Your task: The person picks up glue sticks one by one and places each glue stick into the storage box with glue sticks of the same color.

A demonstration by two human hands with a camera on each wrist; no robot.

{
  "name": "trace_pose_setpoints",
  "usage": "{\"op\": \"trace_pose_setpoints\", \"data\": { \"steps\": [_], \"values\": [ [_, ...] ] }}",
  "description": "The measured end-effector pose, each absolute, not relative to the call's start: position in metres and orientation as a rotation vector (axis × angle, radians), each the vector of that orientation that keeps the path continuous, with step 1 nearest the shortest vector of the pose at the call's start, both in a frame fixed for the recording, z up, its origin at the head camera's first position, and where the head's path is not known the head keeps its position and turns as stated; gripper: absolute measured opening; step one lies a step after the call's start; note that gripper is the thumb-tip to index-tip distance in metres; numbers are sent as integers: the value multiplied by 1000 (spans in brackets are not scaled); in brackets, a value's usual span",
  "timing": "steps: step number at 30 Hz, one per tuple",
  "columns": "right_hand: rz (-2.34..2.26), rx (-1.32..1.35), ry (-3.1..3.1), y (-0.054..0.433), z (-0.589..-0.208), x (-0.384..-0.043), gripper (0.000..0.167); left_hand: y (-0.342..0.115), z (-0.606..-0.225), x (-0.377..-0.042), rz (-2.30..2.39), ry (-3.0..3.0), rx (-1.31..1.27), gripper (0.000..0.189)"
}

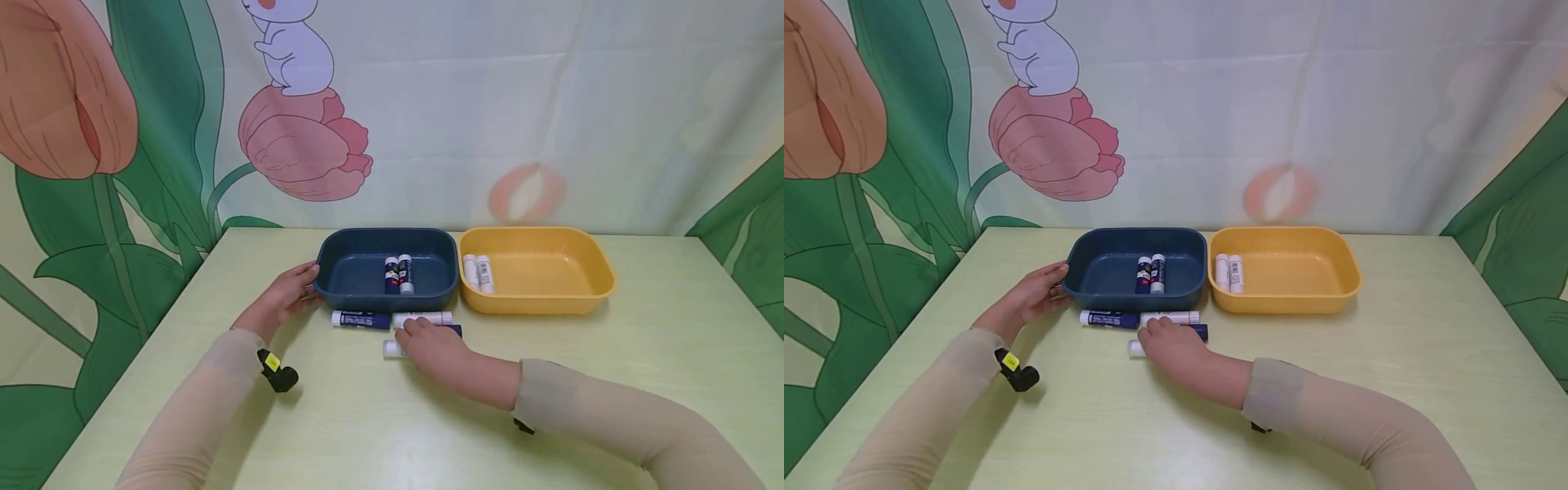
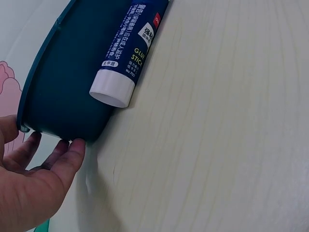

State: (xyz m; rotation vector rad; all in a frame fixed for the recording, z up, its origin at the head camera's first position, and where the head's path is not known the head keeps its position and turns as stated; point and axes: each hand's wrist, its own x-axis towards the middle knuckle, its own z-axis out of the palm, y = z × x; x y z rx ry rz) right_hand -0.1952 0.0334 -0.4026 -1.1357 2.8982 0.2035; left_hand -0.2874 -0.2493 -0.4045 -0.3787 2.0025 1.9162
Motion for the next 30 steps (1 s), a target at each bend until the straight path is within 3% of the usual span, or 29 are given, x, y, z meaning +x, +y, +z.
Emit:
{"op": "trace_pose_setpoints", "data": {
  "steps": [7,15,30],
  "values": [
    [229,-1113,2880,32,-403,-194,36,-249,-404,-286,1905,2018,-383,56],
    [228,-1090,2914,33,-400,-188,28,-248,-403,-286,1915,2007,-402,56],
    [-224,-888,2866,68,-369,-181,32,-249,-403,-285,1928,1991,-380,57]
  ]
}}
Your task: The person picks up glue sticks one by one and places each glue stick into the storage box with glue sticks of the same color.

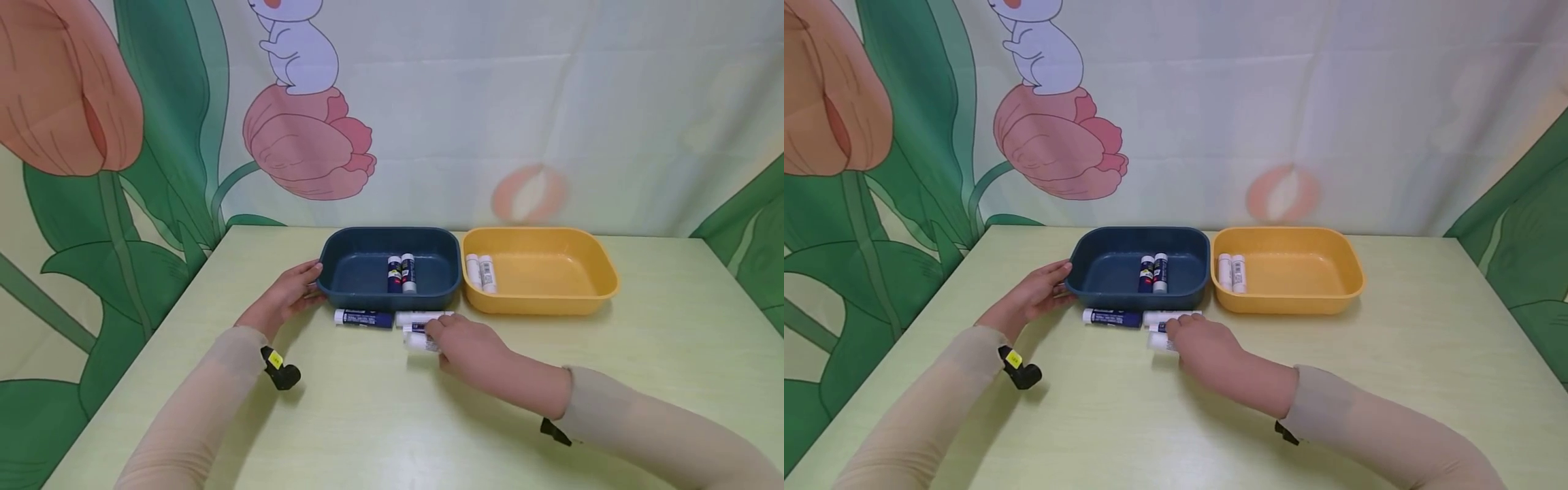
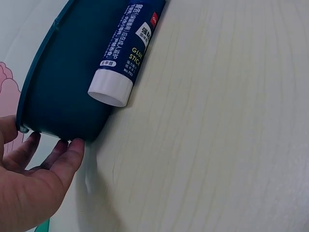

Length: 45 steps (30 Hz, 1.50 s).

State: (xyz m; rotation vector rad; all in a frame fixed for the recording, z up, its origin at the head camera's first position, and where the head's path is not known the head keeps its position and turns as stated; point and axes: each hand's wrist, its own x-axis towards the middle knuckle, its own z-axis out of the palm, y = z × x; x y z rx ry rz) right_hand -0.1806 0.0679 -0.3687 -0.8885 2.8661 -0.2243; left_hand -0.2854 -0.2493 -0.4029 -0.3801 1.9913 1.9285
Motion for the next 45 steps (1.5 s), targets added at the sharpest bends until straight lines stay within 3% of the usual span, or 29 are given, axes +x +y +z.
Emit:
{"op": "trace_pose_setpoints", "data": {
  "steps": [17,26,45],
  "values": [
    [-630,-620,2681,149,-348,-184,29,-248,-404,-287,1940,1985,-401,57],
    [-827,-601,2581,186,-349,-193,33,-249,-405,-287,1935,1989,-405,57],
    [-923,-272,2380,213,-298,-237,56,-248,-404,-287,1946,1972,-405,57]
  ]
}}
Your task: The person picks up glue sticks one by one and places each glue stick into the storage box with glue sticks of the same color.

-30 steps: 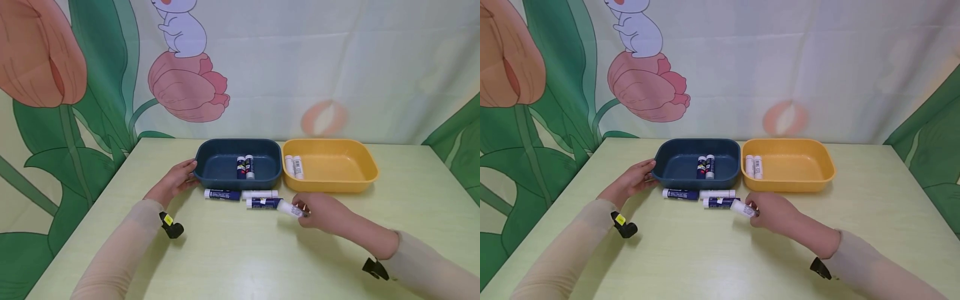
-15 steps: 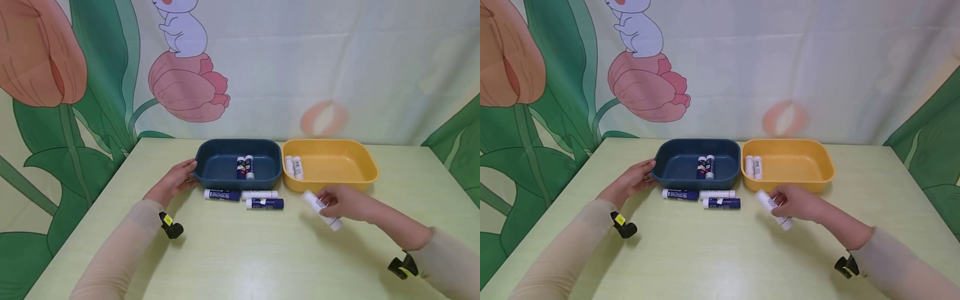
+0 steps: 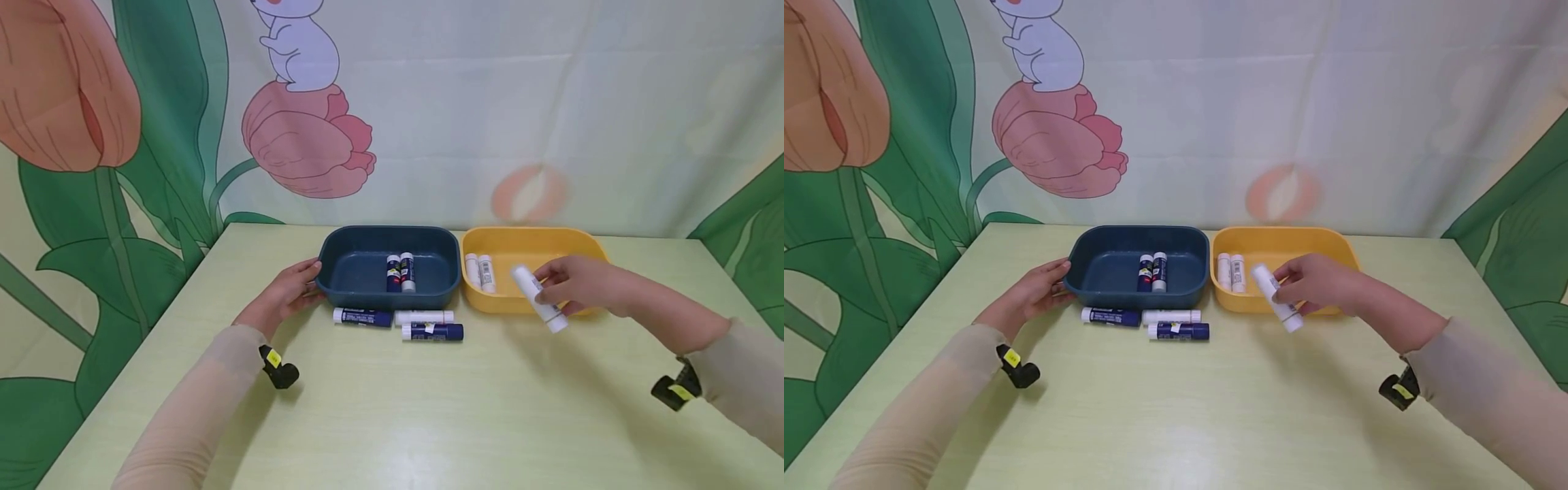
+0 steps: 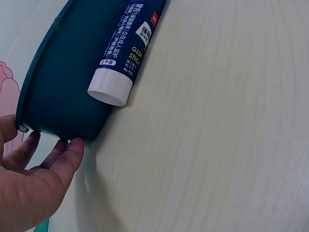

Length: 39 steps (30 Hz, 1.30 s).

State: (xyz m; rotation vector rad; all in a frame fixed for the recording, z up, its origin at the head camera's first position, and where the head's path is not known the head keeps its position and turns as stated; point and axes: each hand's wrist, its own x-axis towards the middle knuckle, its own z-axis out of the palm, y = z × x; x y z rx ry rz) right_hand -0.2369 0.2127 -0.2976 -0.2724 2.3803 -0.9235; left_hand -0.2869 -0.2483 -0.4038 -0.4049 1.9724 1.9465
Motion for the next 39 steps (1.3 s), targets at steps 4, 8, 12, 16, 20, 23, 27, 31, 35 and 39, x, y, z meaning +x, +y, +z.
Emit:
{"op": "trace_pose_setpoints", "data": {
  "steps": [4,8,12,16,20,23,27,31,35,39],
  "values": [
    [-904,-278,2407,215,-281,-250,58,-249,-404,-287,1943,1974,-413,56],
    [-901,-280,2423,216,-267,-263,58,-249,-405,-288,1945,1974,-406,56],
    [-919,-272,2430,217,-254,-277,55,-249,-405,-288,1950,1972,-403,56],
    [-924,-254,2444,217,-245,-290,52,-249,-404,-287,1939,1984,-394,57],
    [-936,-231,2436,215,-240,-300,51,-249,-405,-287,1936,1991,-394,56],
    [-944,-206,2407,214,-237,-307,50,-249,-404,-287,1940,1985,-382,57],
    [-921,-178,2387,210,-237,-317,50,-250,-403,-286,1947,1978,-362,58],
    [-899,-162,2373,209,-239,-326,52,-250,-403,-287,1951,1971,-365,58],
    [-891,-152,2360,207,-245,-334,52,-249,-403,-287,1949,1971,-362,58],
    [-867,-137,2363,202,-254,-341,52,-250,-404,-287,1944,1975,-358,58]
  ]
}}
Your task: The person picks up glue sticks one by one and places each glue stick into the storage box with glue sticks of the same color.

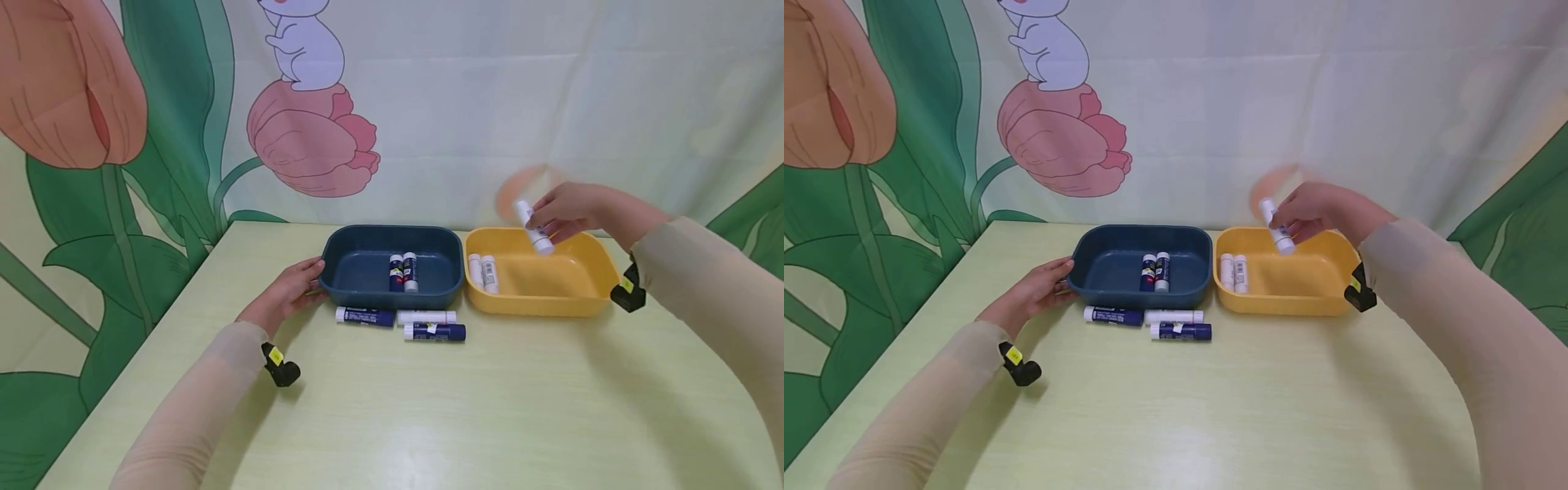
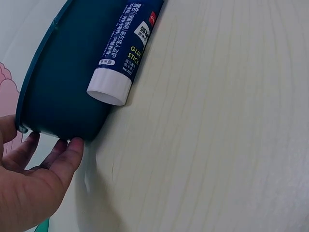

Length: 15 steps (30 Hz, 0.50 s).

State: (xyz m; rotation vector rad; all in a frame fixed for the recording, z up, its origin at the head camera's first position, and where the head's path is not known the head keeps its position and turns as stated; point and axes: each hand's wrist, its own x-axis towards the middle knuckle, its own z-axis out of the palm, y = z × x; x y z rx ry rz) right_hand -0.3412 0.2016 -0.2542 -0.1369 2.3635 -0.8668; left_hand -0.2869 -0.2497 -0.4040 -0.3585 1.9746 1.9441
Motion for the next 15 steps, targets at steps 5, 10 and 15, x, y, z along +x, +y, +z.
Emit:
{"op": "trace_pose_setpoints", "data": {
  "steps": [5,10,15],
  "values": [
    [-840,-105,2344,193,-272,-346,51,-250,-405,-287,1939,1981,-349,58],
    [-830,-71,2344,185,-294,-347,44,-251,-406,-287,1940,1982,-350,58],
    [-832,-39,2339,178,-313,-346,45,-250,-405,-287,1934,1988,-350,58]
  ]
}}
